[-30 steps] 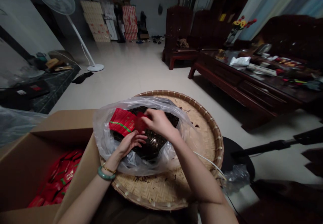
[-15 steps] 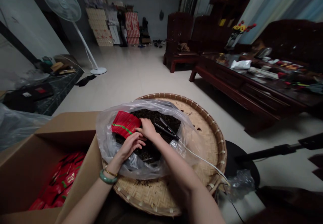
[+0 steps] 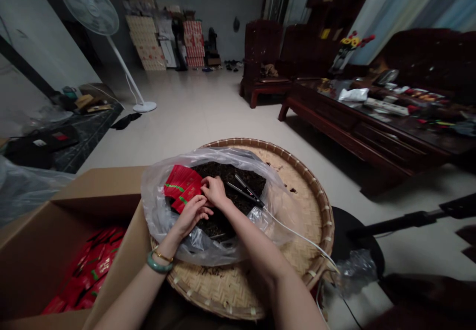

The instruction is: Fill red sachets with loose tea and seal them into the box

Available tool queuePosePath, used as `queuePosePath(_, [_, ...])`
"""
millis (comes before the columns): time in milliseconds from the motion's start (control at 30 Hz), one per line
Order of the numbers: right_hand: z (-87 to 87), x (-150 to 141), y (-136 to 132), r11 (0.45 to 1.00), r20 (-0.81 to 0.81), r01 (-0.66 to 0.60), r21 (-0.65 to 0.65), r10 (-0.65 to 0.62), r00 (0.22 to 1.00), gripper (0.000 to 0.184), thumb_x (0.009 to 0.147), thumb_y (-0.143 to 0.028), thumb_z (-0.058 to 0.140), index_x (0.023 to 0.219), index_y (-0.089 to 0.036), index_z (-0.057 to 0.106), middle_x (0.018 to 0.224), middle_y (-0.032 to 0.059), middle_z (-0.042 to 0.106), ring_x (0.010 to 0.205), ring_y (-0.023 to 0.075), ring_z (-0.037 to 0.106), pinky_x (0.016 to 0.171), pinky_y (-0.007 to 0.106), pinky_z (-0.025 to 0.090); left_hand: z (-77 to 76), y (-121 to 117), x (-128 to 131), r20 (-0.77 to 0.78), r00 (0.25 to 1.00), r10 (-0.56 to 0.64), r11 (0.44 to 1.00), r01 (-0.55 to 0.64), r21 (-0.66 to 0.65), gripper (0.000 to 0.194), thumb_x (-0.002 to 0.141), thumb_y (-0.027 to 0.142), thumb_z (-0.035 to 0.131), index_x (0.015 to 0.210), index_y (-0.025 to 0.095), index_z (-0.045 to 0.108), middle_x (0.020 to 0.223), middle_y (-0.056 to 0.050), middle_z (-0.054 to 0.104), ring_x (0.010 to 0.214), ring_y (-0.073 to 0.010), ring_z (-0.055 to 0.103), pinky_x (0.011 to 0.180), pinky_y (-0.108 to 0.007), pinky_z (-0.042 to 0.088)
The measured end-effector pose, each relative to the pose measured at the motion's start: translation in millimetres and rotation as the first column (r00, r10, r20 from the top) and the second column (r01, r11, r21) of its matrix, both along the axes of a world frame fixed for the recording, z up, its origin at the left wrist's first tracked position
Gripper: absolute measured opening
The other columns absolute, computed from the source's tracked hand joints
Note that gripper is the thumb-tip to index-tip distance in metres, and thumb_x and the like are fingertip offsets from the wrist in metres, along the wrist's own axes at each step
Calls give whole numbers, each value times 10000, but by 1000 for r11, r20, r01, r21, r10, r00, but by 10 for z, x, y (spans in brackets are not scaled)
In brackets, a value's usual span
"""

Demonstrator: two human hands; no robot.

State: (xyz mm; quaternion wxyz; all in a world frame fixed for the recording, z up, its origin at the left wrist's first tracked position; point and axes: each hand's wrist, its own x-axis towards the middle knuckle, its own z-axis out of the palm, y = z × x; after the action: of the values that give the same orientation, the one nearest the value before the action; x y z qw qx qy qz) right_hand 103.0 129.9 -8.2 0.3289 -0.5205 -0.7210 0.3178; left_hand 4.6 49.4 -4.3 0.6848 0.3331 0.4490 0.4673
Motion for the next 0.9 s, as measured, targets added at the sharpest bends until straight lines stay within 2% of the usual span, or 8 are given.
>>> queuePosePath(233, [275, 563, 87, 988, -275, -47, -147, 5, 962, 272, 771, -234, 550, 998, -123, 651, 779, 35, 684, 665, 124, 606, 664, 273, 495, 16, -14, 13, 32, 993, 114, 993, -115, 26, 427, 686, 392, 702, 900, 182, 398, 852, -64, 670, 625, -162, 679, 528, -226, 487])
queuePosePath(333, [453, 870, 10, 924, -548, -260, -282, 67, 834, 338, 711, -323, 650, 985, -126, 668, 816, 45, 689, 702, 134, 624, 703, 300, 518, 62, -16, 9, 55, 980, 190, 981, -192, 33, 477, 666, 376, 732, 953, 188, 400, 881, -47, 661, 678, -175, 695, 576, -238, 510])
queuePosePath(400, [522, 981, -72, 879, -629, -344, -331, 66, 775, 357, 666, -328, 700, 963, -130, 683, 810, 40, 686, 698, 135, 619, 713, 312, 520, 101, -24, 1, 71, 983, 171, 984, -174, 38, 491, 660, 360, 743, 1003, 177, 444, 899, -53, 667, 719, -186, 699, 589, -235, 520])
queuePosePath(467, [530, 991, -155, 883, -593, -322, -341, 64, 803, 333, 674, -303, 690, 960, -133, 690, 786, 32, 677, 676, 132, 606, 699, 314, 517, 129, -39, -3, 82, 993, 85, 996, -88, 33, 491, 662, 345, 748, 1041, 146, 506, 928, -93, 685, 723, -195, 699, 570, -228, 521])
queuePosePath(533, [491, 920, -233, 935, -482, -217, -279, 59, 874, 302, 702, -254, 649, 978, -139, 690, 785, 33, 662, 679, 138, 595, 686, 312, 513, 142, -57, -1, 76, 997, -2, 1000, 1, 11, 476, 669, 331, 748, 1045, 108, 560, 947, -142, 701, 702, -200, 697, 541, -224, 517])
queuePosePath(633, [412, 759, -352, 999, -240, -27, -21, 21, 970, 335, 740, -181, 590, 1065, -152, 663, 874, 65, 625, 759, 166, 586, 702, 317, 509, 139, -77, 10, 55, 998, -23, 1000, 24, -12, 442, 682, 312, 742, 1037, 91, 598, 957, -176, 710, 710, -208, 699, 538, -226, 521])
queuePosePath(767, [355, 612, -523, 957, -11, -4, 289, 8, 1000, 486, 823, -150, 490, 1309, -180, 477, 1099, 129, 555, 961, 214, 558, 828, 365, 495, 140, -75, 16, 55, 998, 28, 1000, -28, -10, 426, 684, 298, 740, 1041, 108, 607, 1011, -164, 701, 735, -212, 703, 554, -233, 538])
queuePosePath(900, [330, 562, -609, 914, 79, -39, 403, 8, 997, 468, 871, -160, 435, 1338, -170, 426, 1218, 151, 515, 1124, 241, 482, 946, 399, 437, 148, -66, 11, 47, 996, 77, 997, -76, -15, 413, 670, 295, 748, 1011, 106, 613, 971, -145, 710, 717, -209, 704, 563, -237, 546])
